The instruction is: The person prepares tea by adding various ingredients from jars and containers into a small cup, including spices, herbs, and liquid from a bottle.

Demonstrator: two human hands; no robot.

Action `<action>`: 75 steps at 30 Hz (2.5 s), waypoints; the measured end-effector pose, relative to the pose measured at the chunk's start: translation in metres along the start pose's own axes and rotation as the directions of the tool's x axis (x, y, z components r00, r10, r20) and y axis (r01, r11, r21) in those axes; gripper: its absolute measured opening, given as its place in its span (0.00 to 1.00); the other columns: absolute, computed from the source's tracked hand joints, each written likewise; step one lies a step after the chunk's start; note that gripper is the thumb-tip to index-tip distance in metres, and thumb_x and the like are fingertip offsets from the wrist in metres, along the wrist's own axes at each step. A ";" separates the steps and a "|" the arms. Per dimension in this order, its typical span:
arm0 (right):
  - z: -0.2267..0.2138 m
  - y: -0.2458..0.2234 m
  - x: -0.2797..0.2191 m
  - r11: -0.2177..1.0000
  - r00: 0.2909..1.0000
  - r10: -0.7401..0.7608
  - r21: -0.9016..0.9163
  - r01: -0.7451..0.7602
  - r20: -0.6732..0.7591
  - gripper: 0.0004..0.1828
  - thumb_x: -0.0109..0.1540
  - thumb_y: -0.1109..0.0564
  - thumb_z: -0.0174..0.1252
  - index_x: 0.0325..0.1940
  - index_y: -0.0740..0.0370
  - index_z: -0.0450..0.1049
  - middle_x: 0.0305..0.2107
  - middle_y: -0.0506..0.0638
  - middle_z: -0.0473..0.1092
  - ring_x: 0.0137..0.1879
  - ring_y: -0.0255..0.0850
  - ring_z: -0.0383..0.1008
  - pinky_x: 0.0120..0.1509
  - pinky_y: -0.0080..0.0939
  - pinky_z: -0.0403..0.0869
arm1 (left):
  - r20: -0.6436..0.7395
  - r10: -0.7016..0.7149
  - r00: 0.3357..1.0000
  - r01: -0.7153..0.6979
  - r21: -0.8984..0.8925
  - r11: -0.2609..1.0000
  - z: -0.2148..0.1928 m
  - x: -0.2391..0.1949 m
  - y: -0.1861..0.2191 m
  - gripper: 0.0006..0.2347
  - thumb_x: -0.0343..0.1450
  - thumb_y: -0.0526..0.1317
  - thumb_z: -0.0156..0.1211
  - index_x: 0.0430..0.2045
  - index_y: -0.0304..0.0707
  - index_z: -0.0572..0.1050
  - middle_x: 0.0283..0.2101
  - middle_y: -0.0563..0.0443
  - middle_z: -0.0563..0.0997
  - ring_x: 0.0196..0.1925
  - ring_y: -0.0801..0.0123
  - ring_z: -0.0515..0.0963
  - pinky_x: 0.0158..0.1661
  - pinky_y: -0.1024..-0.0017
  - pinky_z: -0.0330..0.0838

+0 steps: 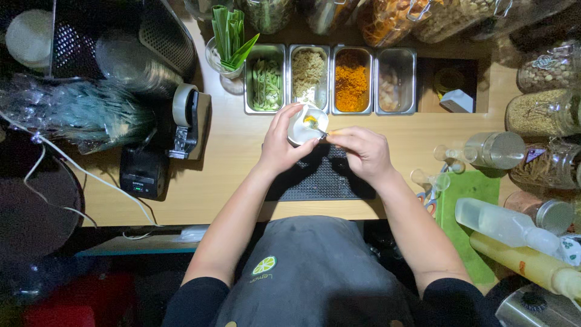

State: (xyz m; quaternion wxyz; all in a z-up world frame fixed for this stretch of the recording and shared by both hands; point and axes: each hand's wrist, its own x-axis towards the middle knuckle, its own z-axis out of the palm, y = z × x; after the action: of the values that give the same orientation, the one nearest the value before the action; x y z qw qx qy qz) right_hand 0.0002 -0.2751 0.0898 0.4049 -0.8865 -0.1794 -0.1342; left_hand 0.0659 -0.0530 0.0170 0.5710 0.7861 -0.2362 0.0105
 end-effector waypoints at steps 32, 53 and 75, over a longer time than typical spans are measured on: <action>-0.002 0.134 0.045 0.691 0.772 0.602 -0.616 -0.378 0.202 0.14 0.66 0.46 0.52 0.45 0.47 0.83 0.40 0.50 0.79 0.47 0.50 0.78 0.50 0.53 0.75 | 0.160 -0.093 0.983 0.089 0.029 0.996 -0.021 -0.002 0.006 0.38 0.59 0.47 0.75 0.64 0.33 0.65 0.62 0.33 0.71 0.65 0.44 0.72 0.64 0.57 0.66; -0.002 0.159 0.023 0.730 0.722 0.683 -0.079 -0.679 0.111 0.14 0.68 0.51 0.54 0.49 0.56 0.82 0.36 0.54 0.80 0.32 0.45 0.78 0.39 0.45 0.75 | 0.208 -0.085 0.974 0.087 -0.002 0.996 -0.024 -0.001 0.016 0.39 0.59 0.44 0.76 0.65 0.32 0.63 0.63 0.33 0.70 0.67 0.45 0.71 0.65 0.58 0.64; -0.003 0.092 -0.016 0.236 0.603 0.797 0.931 -0.277 -0.022 0.15 0.72 0.58 0.47 0.55 0.72 0.72 0.36 0.57 0.77 0.24 0.31 0.68 0.27 0.28 0.67 | 0.061 -0.116 0.991 0.119 -0.043 0.992 -0.007 0.005 0.006 0.39 0.56 0.43 0.79 0.60 0.29 0.63 0.57 0.36 0.72 0.60 0.52 0.76 0.60 0.61 0.71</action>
State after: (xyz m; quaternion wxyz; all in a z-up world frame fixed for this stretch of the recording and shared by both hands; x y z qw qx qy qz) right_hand 0.0247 -0.3368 0.0241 0.8397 -0.4851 0.2257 -0.0931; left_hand 0.0701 -0.0502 0.0263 0.5816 0.7852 -0.2062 -0.0516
